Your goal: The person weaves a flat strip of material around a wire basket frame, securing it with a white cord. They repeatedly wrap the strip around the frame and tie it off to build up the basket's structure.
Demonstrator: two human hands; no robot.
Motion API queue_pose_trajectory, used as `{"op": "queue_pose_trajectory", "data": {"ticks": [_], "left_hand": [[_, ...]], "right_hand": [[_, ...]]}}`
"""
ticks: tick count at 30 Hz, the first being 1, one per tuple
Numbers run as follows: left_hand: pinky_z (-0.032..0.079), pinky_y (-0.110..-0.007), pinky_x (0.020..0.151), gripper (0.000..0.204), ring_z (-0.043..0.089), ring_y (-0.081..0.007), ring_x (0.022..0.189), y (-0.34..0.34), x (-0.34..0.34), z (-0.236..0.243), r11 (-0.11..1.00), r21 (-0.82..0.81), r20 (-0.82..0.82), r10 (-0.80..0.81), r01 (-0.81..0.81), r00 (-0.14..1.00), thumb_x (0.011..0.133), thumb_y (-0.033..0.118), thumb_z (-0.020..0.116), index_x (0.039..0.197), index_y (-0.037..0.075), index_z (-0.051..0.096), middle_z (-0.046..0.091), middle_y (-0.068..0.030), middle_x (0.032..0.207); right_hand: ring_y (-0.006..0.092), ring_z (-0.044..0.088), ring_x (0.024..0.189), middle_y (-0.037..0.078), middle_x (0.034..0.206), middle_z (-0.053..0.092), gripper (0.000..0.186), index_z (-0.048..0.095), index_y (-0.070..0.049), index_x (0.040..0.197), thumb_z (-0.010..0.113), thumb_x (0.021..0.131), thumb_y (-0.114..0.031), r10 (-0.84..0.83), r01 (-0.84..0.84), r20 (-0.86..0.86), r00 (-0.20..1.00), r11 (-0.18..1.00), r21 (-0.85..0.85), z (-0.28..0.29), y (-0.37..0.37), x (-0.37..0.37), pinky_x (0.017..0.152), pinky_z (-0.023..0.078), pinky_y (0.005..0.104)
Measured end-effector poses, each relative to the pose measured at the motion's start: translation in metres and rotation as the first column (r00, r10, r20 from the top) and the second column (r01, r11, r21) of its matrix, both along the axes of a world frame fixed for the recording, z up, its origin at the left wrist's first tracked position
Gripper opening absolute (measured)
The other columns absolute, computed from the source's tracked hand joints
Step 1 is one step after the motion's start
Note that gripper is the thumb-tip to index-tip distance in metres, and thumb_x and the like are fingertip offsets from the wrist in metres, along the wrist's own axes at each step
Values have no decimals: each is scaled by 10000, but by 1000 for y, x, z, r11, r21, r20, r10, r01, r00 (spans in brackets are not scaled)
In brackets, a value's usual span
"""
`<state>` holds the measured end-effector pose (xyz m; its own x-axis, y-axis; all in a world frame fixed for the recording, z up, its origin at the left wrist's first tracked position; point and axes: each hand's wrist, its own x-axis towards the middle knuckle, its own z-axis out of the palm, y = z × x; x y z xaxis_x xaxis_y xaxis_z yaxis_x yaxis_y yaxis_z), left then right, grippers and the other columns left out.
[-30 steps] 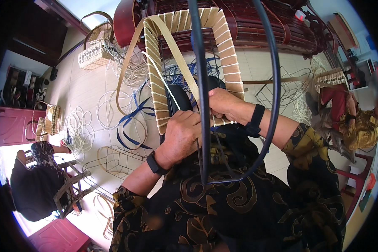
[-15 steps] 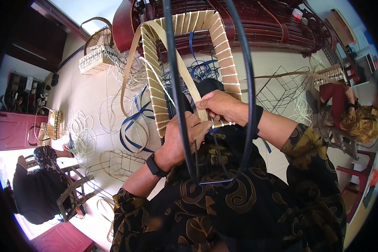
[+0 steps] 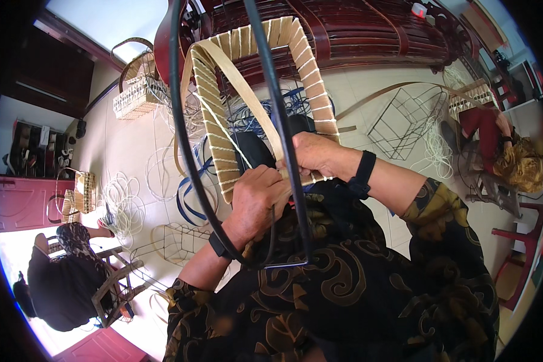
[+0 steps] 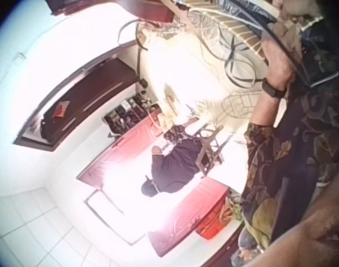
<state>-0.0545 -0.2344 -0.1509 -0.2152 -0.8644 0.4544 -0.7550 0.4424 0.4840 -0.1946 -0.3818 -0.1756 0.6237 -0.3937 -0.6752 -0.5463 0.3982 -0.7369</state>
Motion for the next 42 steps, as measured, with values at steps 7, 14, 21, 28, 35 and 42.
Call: {"op": "queue_pose_trajectory", "data": {"ticks": [7, 14, 21, 28, 35, 42], "left_hand": [[500, -377, 650, 211, 631, -284, 756, -9, -1, 7, 1000, 5, -96, -3, 3, 995, 764, 11, 771, 964, 73, 756, 644, -82, 810], [517, -373, 690, 150, 647, -300, 775, -38, 12, 16, 990, 105, -68, -88, 95, 994, 779, 6, 779, 924, 23, 746, 691, -112, 842], [528, -305, 716, 100, 673, -169, 782, -61, 30, 43, 886, 462, -231, 82, 35, 970, 832, 75, 775, 884, -10, 769, 717, -71, 831], [509, -246, 699, 85, 654, -104, 766, -87, 21, 68, 678, 735, -307, 332, 1, 892, 840, 54, 767, 864, -26, 754, 699, -25, 844], [484, -276, 669, 145, 635, -138, 740, -103, -3, 60, 786, 617, -204, 129, 25, 970, 823, 73, 767, 895, -53, 759, 712, -77, 814], [499, -294, 752, 128, 657, -180, 795, -114, -110, 90, 812, 550, -174, -117, 195, 978, 796, 17, 755, 903, -53, 758, 724, -98, 825]], "right_hand": [[155, 500, 458, 46, 615, 569, 216, 621, -49, 733, 767, 878, -116, 57, -60, -26, 998, 987, -152, -5, -8, 5, 415, 380, 357], [361, 707, 743, 193, 799, 725, 233, 738, 13, 859, 729, 794, -210, 179, -203, -140, 974, 409, -890, 31, -24, -3, 715, 570, 406], [116, 669, 747, 53, 857, 730, 243, 713, 1, 1082, 692, 936, -192, -64, 321, 350, 935, 577, -751, 88, -24, -83, 675, 539, 286], [70, 631, 738, 15, 887, 706, 209, 710, -21, 1099, 653, 960, -166, -382, 527, 372, 846, 711, -466, 40, -21, -172, 642, 510, 233], [182, 728, 810, 132, 969, 741, 524, 617, -15, 1272, 785, 870, -305, -468, 598, 406, 785, 744, -297, -31, 28, -164, 702, 592, 313], [264, 755, 898, 142, 913, 763, 888, 338, -33, 1500, 816, 821, -346, -535, 650, 375, 757, 562, -511, -32, 62, -188, 789, 579, 362]]}}
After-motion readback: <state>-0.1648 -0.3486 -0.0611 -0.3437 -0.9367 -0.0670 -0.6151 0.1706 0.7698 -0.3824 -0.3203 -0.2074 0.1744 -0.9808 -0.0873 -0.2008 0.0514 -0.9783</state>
